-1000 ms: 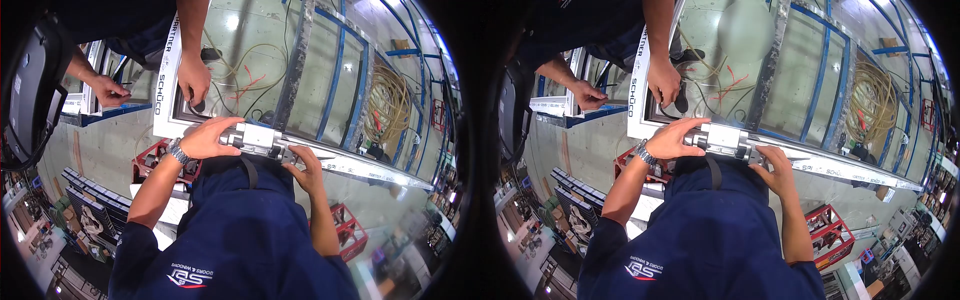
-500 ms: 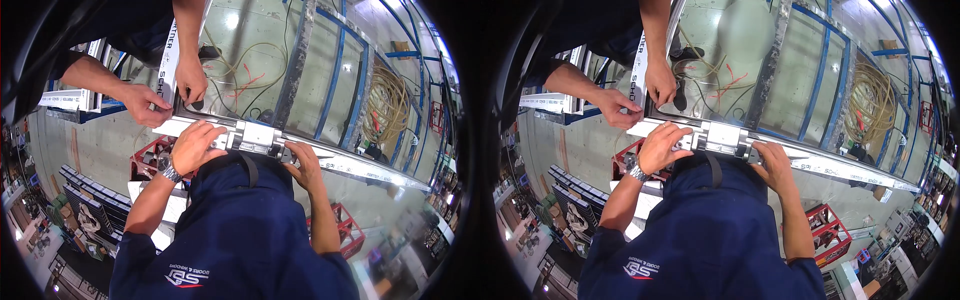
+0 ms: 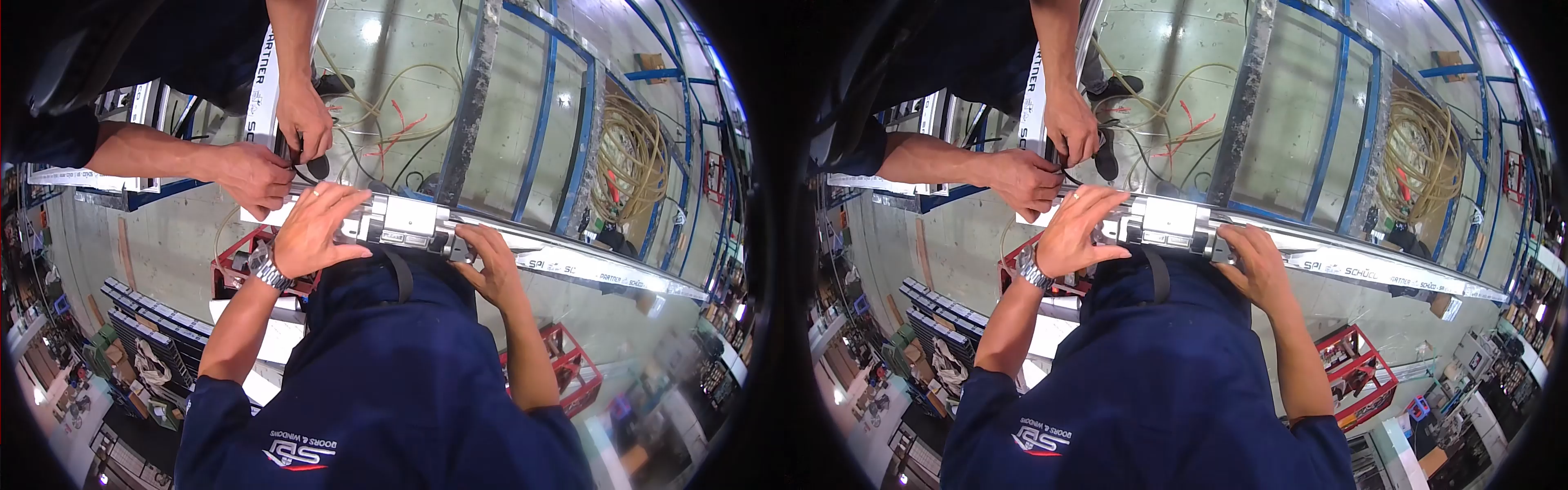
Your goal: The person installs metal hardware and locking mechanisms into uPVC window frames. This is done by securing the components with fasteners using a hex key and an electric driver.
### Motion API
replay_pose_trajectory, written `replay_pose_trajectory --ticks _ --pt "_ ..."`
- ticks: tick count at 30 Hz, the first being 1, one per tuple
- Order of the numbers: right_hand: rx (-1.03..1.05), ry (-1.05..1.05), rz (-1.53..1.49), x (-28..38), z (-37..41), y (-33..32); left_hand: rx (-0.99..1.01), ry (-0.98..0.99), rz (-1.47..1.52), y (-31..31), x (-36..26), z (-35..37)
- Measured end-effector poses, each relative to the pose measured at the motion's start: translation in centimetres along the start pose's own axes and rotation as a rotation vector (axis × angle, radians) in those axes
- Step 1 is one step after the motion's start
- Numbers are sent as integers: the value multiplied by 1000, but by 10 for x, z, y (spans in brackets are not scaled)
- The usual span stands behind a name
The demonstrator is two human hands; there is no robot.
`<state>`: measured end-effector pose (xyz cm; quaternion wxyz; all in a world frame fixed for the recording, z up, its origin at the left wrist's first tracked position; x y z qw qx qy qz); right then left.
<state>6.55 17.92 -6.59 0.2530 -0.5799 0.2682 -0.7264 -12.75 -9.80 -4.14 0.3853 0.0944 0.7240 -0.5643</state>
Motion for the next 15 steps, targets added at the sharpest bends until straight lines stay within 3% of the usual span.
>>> replay_pose_trajectory --ticks 4,7,10,15 --pt "-11 57 -32 -3 2 0 159 -43 87 7 9 -10" --pt "-24 71 -63 0 3 1 152 15 47 14 16 -16" --pt "-45 127 -212 3 1 -2 325 -179 301 21 18 -24" --pt "-37 92 -324 -1 -28 -11 335 -145 302 24 24 -27"
Point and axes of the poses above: each hand's wrist, its own z-axis away from the middle knuckle, its own y-axis out of the palm, x = y × z, the point moved 2 cm from there along -z, towards the middle knuckle, and after that the axes turned 7 degrees about y, right-handed, at the moved point
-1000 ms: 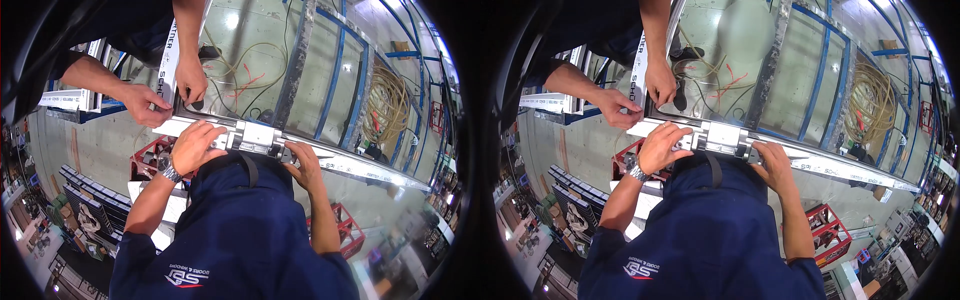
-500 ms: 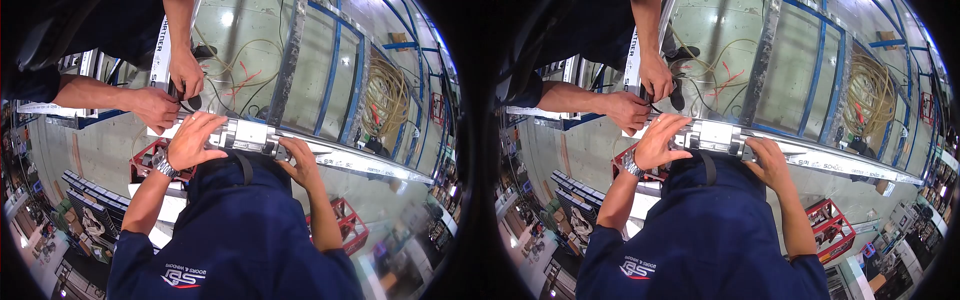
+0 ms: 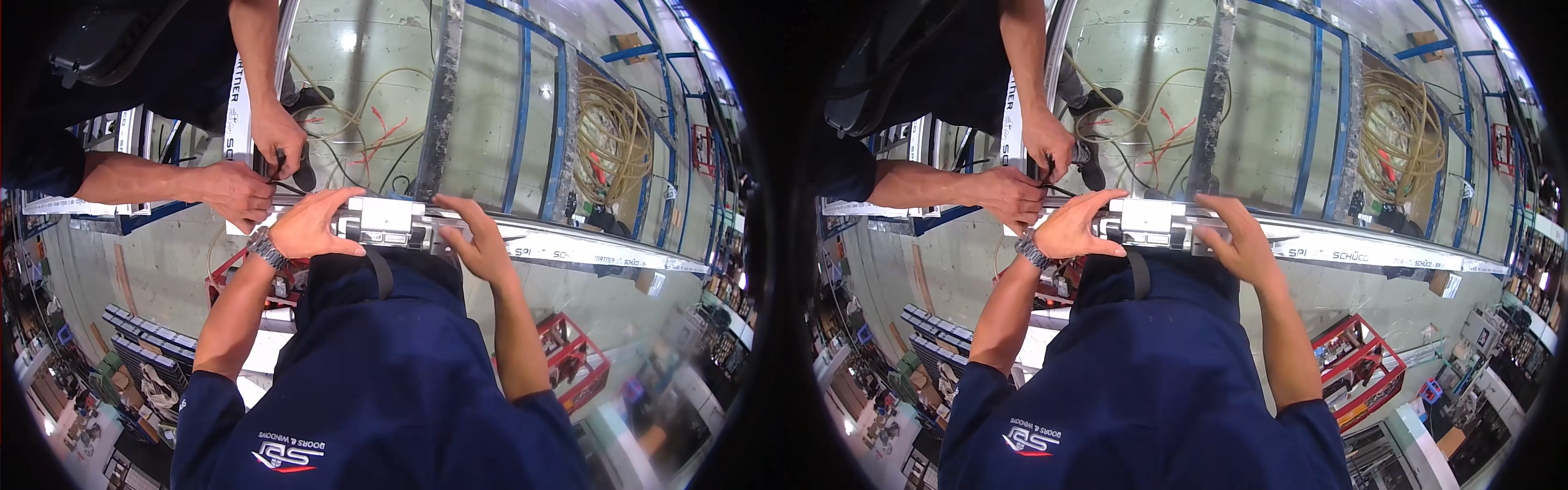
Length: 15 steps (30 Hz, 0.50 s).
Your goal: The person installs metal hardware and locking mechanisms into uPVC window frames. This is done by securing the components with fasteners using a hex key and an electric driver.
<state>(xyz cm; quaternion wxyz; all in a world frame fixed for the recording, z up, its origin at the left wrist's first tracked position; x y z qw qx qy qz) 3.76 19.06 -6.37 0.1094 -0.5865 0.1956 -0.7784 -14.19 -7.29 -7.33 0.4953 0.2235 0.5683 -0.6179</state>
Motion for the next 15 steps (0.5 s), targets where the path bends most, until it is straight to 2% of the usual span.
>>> replay_pose_trajectory --ticks 4,5,9,11,15 --pt "163 112 -133 1 -27 5 -23 -15 56 0 -3 4" --pt "248 246 -174 7 -27 4 -48 7 38 1 -2 6" --pt "329 216 -133 8 -30 -6 -141 51 -52 -1 -12 18" --pt "244 201 -138 9 -21 -5 -219 120 -161 -1 -16 29" --pt "138 119 -72 0 -4 -1 -283 82 -309 -3 -29 48"
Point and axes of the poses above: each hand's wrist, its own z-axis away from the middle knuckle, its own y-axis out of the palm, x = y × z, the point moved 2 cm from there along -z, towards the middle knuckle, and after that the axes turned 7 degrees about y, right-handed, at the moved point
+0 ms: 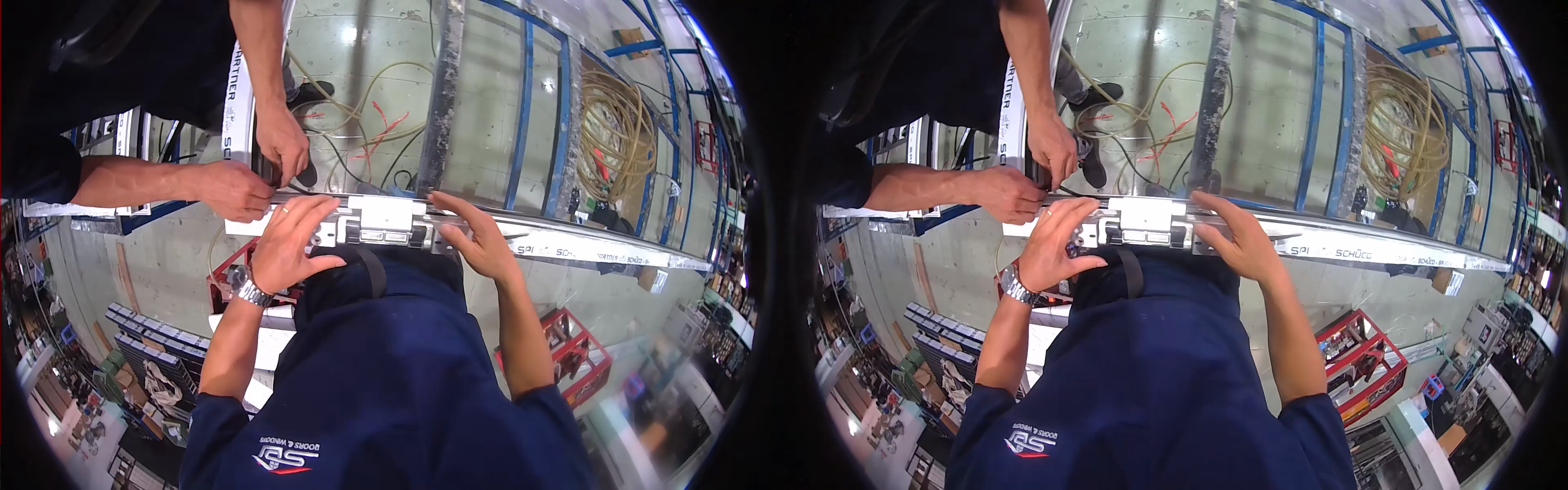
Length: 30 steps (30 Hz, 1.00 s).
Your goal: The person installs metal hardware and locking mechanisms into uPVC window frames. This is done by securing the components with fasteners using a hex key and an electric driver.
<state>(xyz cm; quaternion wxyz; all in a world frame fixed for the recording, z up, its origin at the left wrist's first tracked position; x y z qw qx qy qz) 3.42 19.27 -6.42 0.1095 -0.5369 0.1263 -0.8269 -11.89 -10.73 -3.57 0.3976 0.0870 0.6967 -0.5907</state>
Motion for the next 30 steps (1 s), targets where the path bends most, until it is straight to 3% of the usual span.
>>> replay_pose_trajectory --ticks 2,5,8,12,15,16,19,20,24,30 --pt "-28 34 21 -1 8 3 -19 29 -58 2 -2 2" --pt "-111 -163 291 16 11 10 -54 87 -109 7 -6 -8" --pt "-92 -202 469 26 6 13 -55 159 -146 9 -12 -26" --pt "11 -192 461 12 -3 18 176 49 -36 28 6 -39" --pt "-22 -193 481 15 -1 20 199 17 8 22 2 -38" --pt "-85 -230 547 18 6 22 35 108 -49 18 -5 -36" --pt "-223 -273 641 6 23 26 -20 65 -216 13 -5 -9" --pt "-255 -271 652 -3 29 28 -37 151 -219 16 1 -2" --pt "-197 -364 599 -7 17 24 -24 270 -183 15 15 -4" --pt "-260 -292 535 -5 20 25 -42 149 -32 15 20 4"
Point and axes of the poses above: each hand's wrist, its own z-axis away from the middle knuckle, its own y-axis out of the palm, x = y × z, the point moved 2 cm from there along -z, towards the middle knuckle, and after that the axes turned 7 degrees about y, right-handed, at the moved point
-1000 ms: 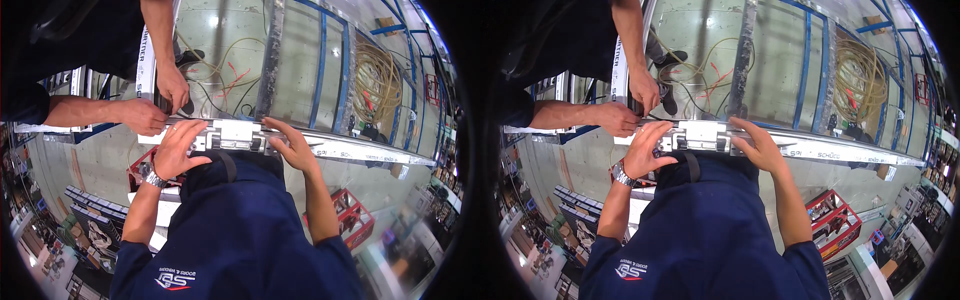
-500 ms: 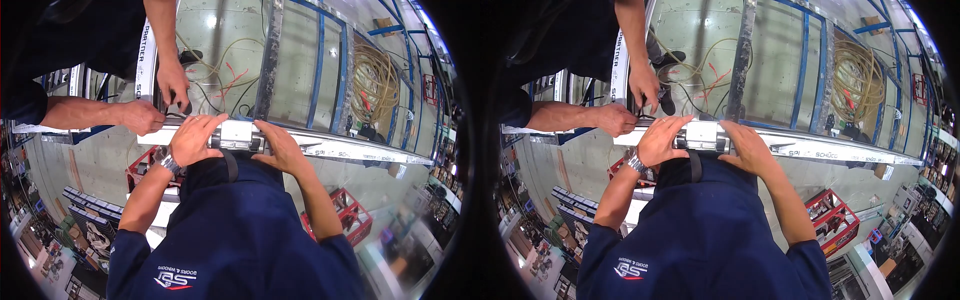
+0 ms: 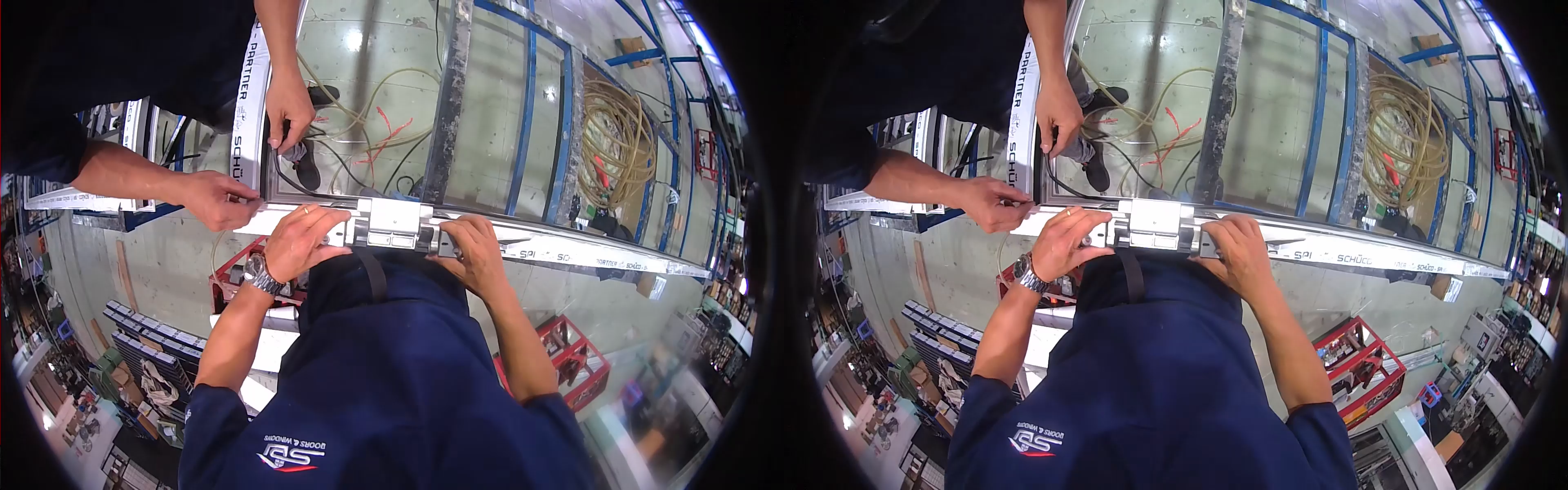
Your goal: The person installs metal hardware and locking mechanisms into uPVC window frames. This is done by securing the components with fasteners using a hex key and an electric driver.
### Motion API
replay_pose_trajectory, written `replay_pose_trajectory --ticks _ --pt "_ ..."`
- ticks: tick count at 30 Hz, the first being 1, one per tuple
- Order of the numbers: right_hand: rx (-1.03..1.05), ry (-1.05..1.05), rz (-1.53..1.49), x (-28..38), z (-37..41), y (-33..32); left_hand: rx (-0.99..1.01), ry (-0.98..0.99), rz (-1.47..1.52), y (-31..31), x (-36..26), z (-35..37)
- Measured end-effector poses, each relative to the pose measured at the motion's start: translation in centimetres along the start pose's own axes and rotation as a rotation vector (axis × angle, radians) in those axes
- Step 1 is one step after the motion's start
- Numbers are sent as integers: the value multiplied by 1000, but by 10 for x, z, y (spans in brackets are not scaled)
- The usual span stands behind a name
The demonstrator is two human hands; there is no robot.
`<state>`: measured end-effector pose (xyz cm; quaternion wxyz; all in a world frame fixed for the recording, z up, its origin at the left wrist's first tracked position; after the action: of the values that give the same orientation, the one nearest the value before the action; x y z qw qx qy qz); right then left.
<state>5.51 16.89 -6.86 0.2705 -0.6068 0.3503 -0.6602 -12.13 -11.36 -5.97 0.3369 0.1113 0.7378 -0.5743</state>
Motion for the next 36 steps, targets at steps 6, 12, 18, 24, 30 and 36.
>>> replay_pose_trajectory --ticks 6,12,18,24,30,36 --pt "-13 66 -45 7 1 -1 -44 50 0 0 -1 -3" --pt "47 88 -61 2 -5 -7 -31 -80 104 -4 1 -6" --pt "70 170 -196 -7 -8 -5 104 -226 411 -11 13 -14" --pt "24 120 -175 -6 -2 0 225 -178 357 0 14 -27" --pt "-67 76 -175 -2 -1 4 352 -216 417 0 17 -39" --pt "74 108 -162 -6 -5 0 427 -206 414 0 23 -44"
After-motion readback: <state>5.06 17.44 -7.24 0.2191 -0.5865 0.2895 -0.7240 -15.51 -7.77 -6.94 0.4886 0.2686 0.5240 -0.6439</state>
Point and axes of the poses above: each hand's wrist, its own z-axis away from the middle knuckle, its own y-axis out of the palm, x = y × z, the point moved 2 cm from there along -z, towards the middle knuckle, and after that the axes turned 7 degrees about y, right-handed, at the moved point
